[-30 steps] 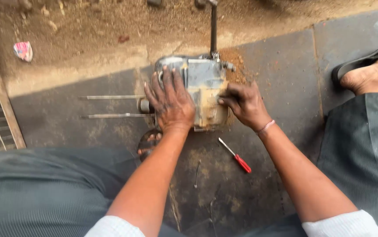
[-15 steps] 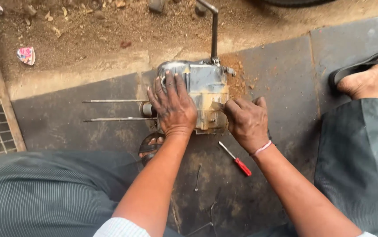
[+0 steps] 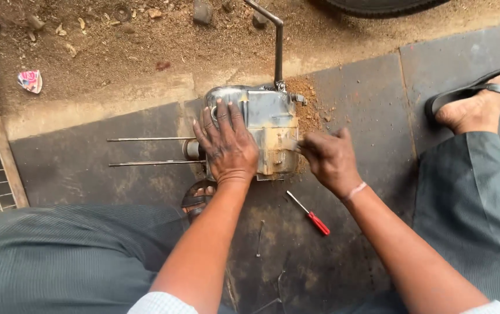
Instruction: Repairing a motorcycle engine component by scraping and cleaning the surfaces.
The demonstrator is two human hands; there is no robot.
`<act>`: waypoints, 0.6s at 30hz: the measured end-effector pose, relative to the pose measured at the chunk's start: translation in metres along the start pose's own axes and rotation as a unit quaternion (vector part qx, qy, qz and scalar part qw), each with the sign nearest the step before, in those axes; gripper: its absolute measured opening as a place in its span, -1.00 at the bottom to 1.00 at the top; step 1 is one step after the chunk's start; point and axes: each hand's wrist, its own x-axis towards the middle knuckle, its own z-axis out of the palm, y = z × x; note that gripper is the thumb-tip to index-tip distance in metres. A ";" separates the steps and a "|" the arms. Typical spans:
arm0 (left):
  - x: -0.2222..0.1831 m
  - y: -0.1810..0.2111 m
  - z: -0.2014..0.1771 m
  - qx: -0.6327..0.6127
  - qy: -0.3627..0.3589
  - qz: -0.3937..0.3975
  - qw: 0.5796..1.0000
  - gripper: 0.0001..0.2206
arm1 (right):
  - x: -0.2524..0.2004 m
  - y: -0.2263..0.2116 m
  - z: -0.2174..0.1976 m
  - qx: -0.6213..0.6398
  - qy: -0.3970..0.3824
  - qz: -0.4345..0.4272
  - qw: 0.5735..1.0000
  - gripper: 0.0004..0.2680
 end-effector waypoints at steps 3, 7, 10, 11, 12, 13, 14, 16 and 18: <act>-0.004 0.000 -0.002 0.040 -0.006 0.004 0.999 -0.45 | 0.003 0.004 0.003 0.004 0.017 0.008 1.000 -0.88; 0.003 0.002 -0.005 0.032 0.026 0.009 0.999 -0.47 | 0.014 -0.005 0.002 0.003 0.012 -0.002 1.000 -0.91; 0.000 0.003 -0.008 0.022 0.002 -0.005 1.000 -0.48 | -0.005 0.015 0.009 0.145 -0.033 0.111 0.983 -0.90; 0.000 0.002 -0.006 0.023 0.013 0.000 1.000 -0.48 | -0.009 0.017 0.009 0.149 -0.021 0.110 0.982 -0.89; -0.002 0.001 -0.005 0.025 0.022 0.005 0.999 -0.48 | -0.016 0.017 0.009 0.155 -0.009 0.111 0.982 -0.88; -0.002 0.001 -0.004 0.026 0.021 0.005 0.999 -0.48 | -0.017 0.007 0.004 0.156 -0.010 0.112 0.981 -0.88; -0.002 0.001 -0.004 0.025 0.024 0.007 0.999 -0.49 | -0.017 -0.003 0.000 0.138 -0.017 0.107 0.985 -0.82; -0.001 0.001 -0.003 0.024 0.028 0.008 0.999 -0.49 | -0.016 -0.012 -0.007 0.120 -0.026 0.101 0.987 -0.77; -0.002 0.002 -0.003 0.021 0.021 0.004 1.000 -0.50 | -0.014 -0.012 -0.012 0.001 -0.036 0.036 0.999 -0.78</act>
